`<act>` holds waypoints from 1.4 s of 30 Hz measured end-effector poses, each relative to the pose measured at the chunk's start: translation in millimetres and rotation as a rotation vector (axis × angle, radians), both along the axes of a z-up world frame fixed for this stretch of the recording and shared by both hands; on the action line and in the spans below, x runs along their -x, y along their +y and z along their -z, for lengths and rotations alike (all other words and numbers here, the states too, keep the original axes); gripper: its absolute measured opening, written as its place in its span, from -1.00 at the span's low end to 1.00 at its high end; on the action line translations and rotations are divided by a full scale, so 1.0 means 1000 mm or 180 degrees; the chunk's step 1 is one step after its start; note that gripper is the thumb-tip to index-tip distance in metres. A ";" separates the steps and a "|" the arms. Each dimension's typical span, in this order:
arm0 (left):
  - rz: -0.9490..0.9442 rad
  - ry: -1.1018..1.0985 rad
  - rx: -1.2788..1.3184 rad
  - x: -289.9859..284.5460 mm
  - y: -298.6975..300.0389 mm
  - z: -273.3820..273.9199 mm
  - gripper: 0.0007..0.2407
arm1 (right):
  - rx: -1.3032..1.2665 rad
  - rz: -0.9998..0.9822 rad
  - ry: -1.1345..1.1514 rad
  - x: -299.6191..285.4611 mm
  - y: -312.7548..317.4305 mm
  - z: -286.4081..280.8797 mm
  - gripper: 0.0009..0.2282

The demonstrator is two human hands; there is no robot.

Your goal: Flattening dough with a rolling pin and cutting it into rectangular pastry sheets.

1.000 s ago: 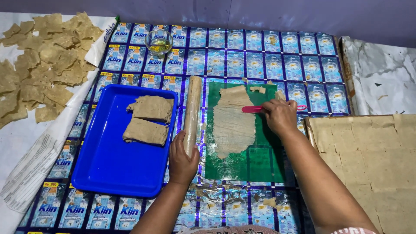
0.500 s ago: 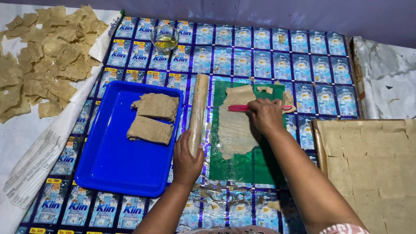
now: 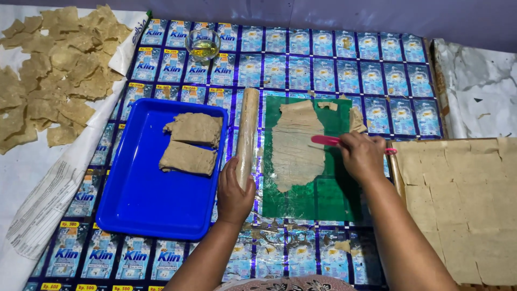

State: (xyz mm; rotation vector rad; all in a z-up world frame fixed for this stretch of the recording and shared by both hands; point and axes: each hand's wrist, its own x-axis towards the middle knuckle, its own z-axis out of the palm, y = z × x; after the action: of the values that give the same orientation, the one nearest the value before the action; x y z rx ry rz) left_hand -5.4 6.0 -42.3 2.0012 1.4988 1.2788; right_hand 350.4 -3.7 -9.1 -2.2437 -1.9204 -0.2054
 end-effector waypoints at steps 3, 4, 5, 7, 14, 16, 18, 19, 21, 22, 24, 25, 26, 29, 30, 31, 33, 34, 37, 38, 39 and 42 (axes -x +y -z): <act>-0.0025 0.0063 0.0001 0.000 0.001 0.009 -0.54 | 0.0286 0.0117 -0.0041 -0.014 -0.041 -0.004 -0.93; -0.0003 0.0056 0.0001 0.000 0.000 0.007 -0.54 | 0.0287 0.0139 -0.0047 -0.013 -0.050 -0.008 -0.93; 0.0020 0.0035 0.0023 0.000 0.000 0.004 -0.54 | 0.0406 0.0160 -0.0043 -0.012 -0.058 -0.012 -0.93; 0.0061 0.0016 0.0045 0.001 -0.002 0.003 -0.55 | 0.0527 0.0199 -0.0035 -0.006 -0.071 -0.021 -0.93; 0.0033 0.0065 0.0017 0.000 -0.003 0.007 -0.54 | 0.0548 0.0051 -0.0014 0.000 -0.078 -0.007 -0.95; 0.0022 0.0077 -0.0016 0.000 -0.002 0.009 -0.54 | 0.0526 0.0045 -0.0011 0.000 -0.077 -0.002 -0.94; 0.0018 0.0073 -0.0023 0.000 -0.002 0.011 -0.53 | 0.0500 -0.0013 0.0029 -0.003 -0.074 0.006 -0.94; 0.0019 0.0071 -0.0024 0.000 -0.002 0.012 -0.53 | 0.0499 -0.0012 0.0027 0.002 -0.074 0.003 -0.94; 0.0014 0.0072 -0.0025 0.000 -0.002 0.013 -0.53 | 0.0428 -0.0038 0.0161 0.011 -0.073 -0.004 -0.95; 0.0011 0.0071 -0.0028 0.000 -0.001 0.012 -0.53 | 0.0425 -0.0041 0.0159 0.012 -0.072 -0.001 -0.95; 0.0017 0.0060 -0.0009 -0.001 -0.002 0.010 -0.54 | 0.0427 -0.0062 0.0093 0.014 -0.070 0.005 -0.94; 0.0014 0.0059 -0.0009 0.000 -0.002 0.008 -0.54 | 0.0427 -0.0065 0.0092 0.018 -0.068 0.004 -0.94; 0.0039 0.0042 -0.0001 0.000 -0.003 0.006 -0.54 | 0.0424 -0.0078 0.0138 0.022 -0.067 0.003 -0.94; 0.0060 0.0019 -0.0015 0.001 -0.003 0.004 -0.54 | 0.0394 -0.0145 0.0190 0.032 -0.064 0.003 -0.93; 0.0061 0.0010 -0.0040 0.001 -0.003 0.003 -0.54 | 0.0364 -0.0194 0.0192 0.035 -0.062 0.003 -0.92; 0.0057 0.0010 -0.0037 0.001 -0.003 0.004 -0.54 | 0.0367 -0.0198 0.0192 0.039 -0.061 0.002 -0.92; 0.0041 0.0044 -0.0091 0.001 -0.003 0.004 -0.54 | 0.0358 -0.0316 0.0287 0.046 -0.057 -0.001 -0.91; 0.0034 0.0043 -0.0091 0.001 -0.002 0.005 -0.54 | 0.0359 -0.0324 0.0286 0.048 -0.055 0.003 -0.91; 0.0016 0.0048 -0.0124 0.001 -0.001 0.008 -0.54 | 0.0283 -0.0375 0.0338 0.056 -0.048 0.012 -0.92; 0.0025 0.0042 -0.0128 0.001 -0.001 0.007 -0.54 | 0.0285 -0.0434 0.0387 0.061 -0.046 0.011 -0.91; 0.0037 0.0034 -0.0135 0.001 -0.001 0.006 -0.54 | 0.0285 -0.0488 0.0434 0.066 -0.044 0.009 -0.91; 0.0009 0.0060 -0.0140 0.001 -0.002 0.009 -0.55 | 0.0274 -0.0589 0.0509 0.087 -0.038 0.001 -0.89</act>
State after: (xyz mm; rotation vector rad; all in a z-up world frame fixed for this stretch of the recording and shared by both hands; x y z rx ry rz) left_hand -6.1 4.5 -51.1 2.0473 1.4883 1.3061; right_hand 263.3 -41.6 -10.4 -2.0458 -2.0689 0.0810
